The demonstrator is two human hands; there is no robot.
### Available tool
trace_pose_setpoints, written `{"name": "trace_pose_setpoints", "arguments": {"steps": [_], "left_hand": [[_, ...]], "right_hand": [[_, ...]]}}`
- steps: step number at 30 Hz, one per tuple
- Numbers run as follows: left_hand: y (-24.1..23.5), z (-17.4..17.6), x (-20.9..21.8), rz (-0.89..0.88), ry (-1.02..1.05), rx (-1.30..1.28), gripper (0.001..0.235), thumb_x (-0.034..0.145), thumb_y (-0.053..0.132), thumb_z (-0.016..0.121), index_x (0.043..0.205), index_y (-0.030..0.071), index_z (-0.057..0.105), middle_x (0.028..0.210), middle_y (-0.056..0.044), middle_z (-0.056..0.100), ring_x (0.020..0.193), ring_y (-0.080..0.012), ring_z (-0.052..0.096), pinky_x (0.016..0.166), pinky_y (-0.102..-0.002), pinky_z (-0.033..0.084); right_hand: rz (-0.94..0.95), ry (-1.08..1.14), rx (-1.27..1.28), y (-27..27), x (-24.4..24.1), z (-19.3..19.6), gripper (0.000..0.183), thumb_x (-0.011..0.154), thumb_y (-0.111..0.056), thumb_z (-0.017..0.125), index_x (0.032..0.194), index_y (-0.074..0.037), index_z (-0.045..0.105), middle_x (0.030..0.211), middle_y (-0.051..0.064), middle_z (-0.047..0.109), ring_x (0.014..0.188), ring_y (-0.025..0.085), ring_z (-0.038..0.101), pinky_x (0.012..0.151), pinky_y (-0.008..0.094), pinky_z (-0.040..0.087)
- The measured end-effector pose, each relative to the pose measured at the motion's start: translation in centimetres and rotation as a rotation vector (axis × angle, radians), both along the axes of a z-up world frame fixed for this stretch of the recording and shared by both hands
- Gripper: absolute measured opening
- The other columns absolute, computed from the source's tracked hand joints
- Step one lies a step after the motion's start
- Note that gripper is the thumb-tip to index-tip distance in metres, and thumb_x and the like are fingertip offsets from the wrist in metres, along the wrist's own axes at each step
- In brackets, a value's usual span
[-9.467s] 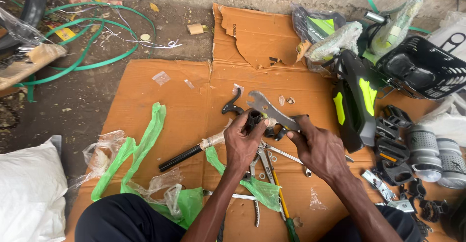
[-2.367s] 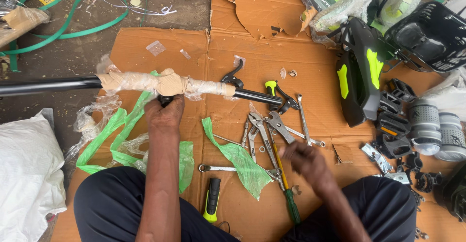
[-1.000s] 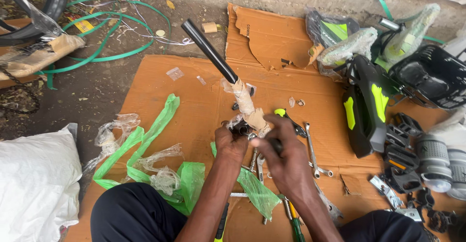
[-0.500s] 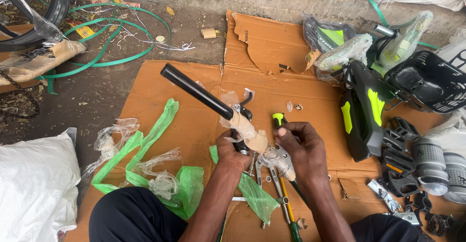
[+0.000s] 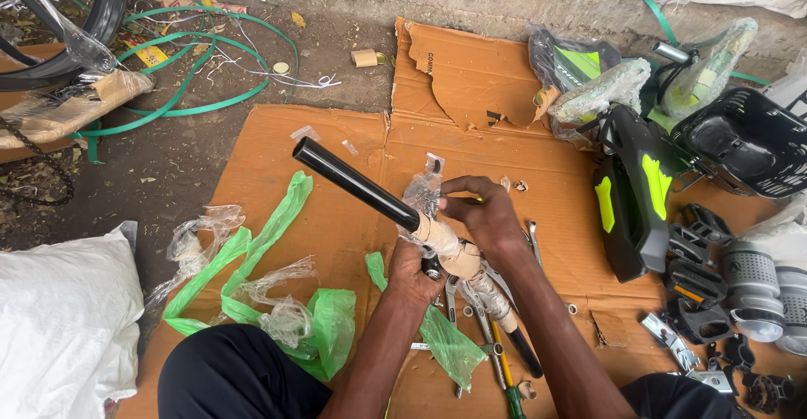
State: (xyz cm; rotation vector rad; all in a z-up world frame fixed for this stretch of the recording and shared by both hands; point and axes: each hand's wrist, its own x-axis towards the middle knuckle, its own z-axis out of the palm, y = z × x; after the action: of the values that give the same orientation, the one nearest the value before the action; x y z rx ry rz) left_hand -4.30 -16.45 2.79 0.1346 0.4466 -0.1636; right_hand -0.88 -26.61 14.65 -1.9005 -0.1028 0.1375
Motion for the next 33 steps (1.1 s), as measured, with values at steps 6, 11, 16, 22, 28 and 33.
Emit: {"name": "trace_pose_setpoints", "arguments": {"steps": [6, 11, 16, 22, 28, 33], "left_hand": [[0.7, 0.3, -0.1, 0.002, 0.08, -0.01, 0.024, 0.095, 0.037, 0.069, 0.097, 0.013, 0.068, 0.085, 0.0, 0.072, 0.072, -0.0153, 0.071, 0.062, -0.032, 0.062], [0.8, 0.3, 0.0, 0.02, 0.056, 0.017, 0.018, 0.095, 0.031, 0.067, 0.097, 0.013, 0.067, 0.084, 0.001, 0.072, 0.073, -0.0142, 0.071, 0.064, -0.032, 0.061], [0.7, 0.2, 0.2, 0.03, 0.01, -0.006, 0.012, 0.101, 0.022, 0.067, 0.106, 0.011, 0.07, 0.089, 0.001, 0.073, 0.075, -0.0122, 0.07, 0.067, -0.029, 0.059], [1.1, -0.5, 0.3, 0.101, 0.011, -0.099, 0.02, 0.103, 0.029, 0.06, 0.101, 0.01, 0.066, 0.082, -0.001, 0.069, 0.071, -0.0155, 0.068, 0.069, -0.033, 0.058], [0.5, 0.9, 0.4, 0.173, -0.086, -0.103, 0.032, 0.103, 0.036, 0.054, 0.099, 0.006, 0.063, 0.08, -0.004, 0.063, 0.074, -0.0193, 0.062, 0.078, -0.04, 0.058], [0.4, 7.0, -0.6, 0.192, -0.151, -0.139, 0.028, 0.104, 0.031, 0.059, 0.106, 0.004, 0.064, 0.1, -0.007, 0.062, 0.094, -0.0226, 0.064, 0.097, -0.044, 0.057]], "right_hand": [[0.198, 0.088, -0.081, 1.4, 0.6, -0.8, 0.011, 0.088, -0.001, 0.07, 0.099, -0.001, 0.074, 0.091, 0.007, 0.077, 0.08, 0.011, 0.068, 0.075, 0.03, 0.057], [0.218, 0.154, -0.069, 1.2, 0.5, -0.4, 0.017, 0.09, -0.005, 0.068, 0.104, -0.003, 0.076, 0.094, 0.004, 0.079, 0.082, 0.01, 0.069, 0.077, 0.028, 0.057], [0.066, 0.191, -0.198, 1.3, -1.0, -0.7, 0.027, 0.097, -0.024, 0.063, 0.118, -0.01, 0.075, 0.103, 0.009, 0.079, 0.096, 0.02, 0.07, 0.089, 0.035, 0.052], [-0.203, -0.238, -0.314, -1.2, -7.2, -1.4, 0.067, 0.093, -0.047, 0.063, 0.137, 0.002, 0.053, 0.126, 0.026, 0.06, 0.11, 0.036, 0.067, 0.09, 0.047, 0.055], [-0.097, -0.159, -0.207, -2.5, -8.7, -3.4, 0.092, 0.083, -0.06, 0.068, 0.144, 0.003, 0.04, 0.132, 0.027, 0.059, 0.121, 0.036, 0.063, 0.097, 0.048, 0.053], [-0.167, 0.072, 0.007, -3.4, -6.1, -3.3, 0.08, 0.08, -0.061, 0.069, 0.137, -0.007, 0.056, 0.125, 0.016, 0.069, 0.109, 0.024, 0.064, 0.086, 0.038, 0.052]]}}
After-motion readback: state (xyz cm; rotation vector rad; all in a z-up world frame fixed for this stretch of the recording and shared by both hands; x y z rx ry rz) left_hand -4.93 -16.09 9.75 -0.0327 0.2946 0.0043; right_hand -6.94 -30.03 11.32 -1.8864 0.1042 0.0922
